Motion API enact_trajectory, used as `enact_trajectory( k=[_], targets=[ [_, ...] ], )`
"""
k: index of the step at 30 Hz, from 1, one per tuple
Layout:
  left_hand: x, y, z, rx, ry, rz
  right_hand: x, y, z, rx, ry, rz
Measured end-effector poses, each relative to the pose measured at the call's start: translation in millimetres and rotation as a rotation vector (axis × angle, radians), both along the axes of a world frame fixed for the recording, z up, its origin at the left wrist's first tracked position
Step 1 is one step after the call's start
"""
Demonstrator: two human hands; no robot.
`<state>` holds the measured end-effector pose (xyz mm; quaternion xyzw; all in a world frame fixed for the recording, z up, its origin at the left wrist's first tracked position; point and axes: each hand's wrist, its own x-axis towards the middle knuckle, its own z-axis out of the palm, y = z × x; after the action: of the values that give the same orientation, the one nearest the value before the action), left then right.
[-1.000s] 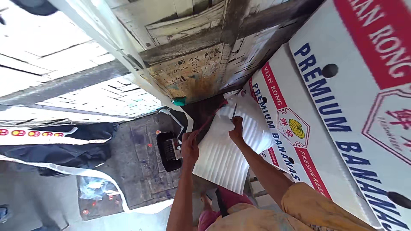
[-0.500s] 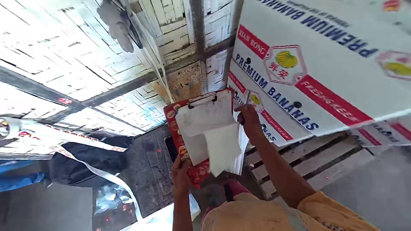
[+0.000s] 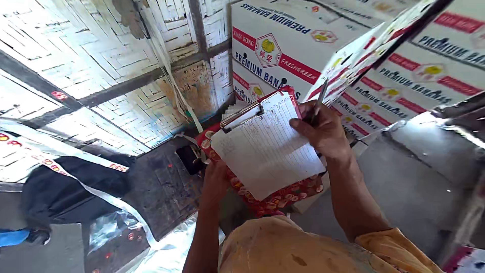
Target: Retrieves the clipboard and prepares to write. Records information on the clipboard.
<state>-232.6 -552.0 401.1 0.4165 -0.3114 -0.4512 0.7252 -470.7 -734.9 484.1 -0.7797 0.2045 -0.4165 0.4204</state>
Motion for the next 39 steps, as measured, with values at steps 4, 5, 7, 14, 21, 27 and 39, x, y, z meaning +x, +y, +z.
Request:
enact_trajectory(
  k=[4, 5, 7, 14, 21, 27, 39],
  targets=[
    [-37.8, -2.9, 30.9, 0.077, -0.063, 0.107, -48.4, 14.2, 17.6, -0.103, 0.080, -0.153],
    [-44.7, -2.4, 37.1, 0.106, -0.111, 0.136, -62.0, 16.8, 21.6, -0.125, 0.085, -0.232],
    [-56.2, -5.0, 45.9, 0.125, -0.205, 0.177, -88.3, 22.8, 30.0, -0.171, 0.063, -0.406],
    [-113.4, -32.4, 71.7, -0.043, -0.221, 0.085, -171.0, 63.7, 56.4, -0.319, -0.109, -0.407],
    [-171.0, -42.0, 87.6, -0.189, -0.297, -0.039, -193.8, 103.1, 77.0, 0.012, -0.357, 0.210],
    [-202.4, -41.8, 95.9, -0.218, -0.308, -0.080, -181.5, 95.8, 61.1, -0.152, -0.427, 0.016],
    [-217.4, -36.4, 106.5, -0.253, -0.247, -0.096, -136.7, 92.6, 36.1, -0.412, -0.386, -0.142]
  ],
)
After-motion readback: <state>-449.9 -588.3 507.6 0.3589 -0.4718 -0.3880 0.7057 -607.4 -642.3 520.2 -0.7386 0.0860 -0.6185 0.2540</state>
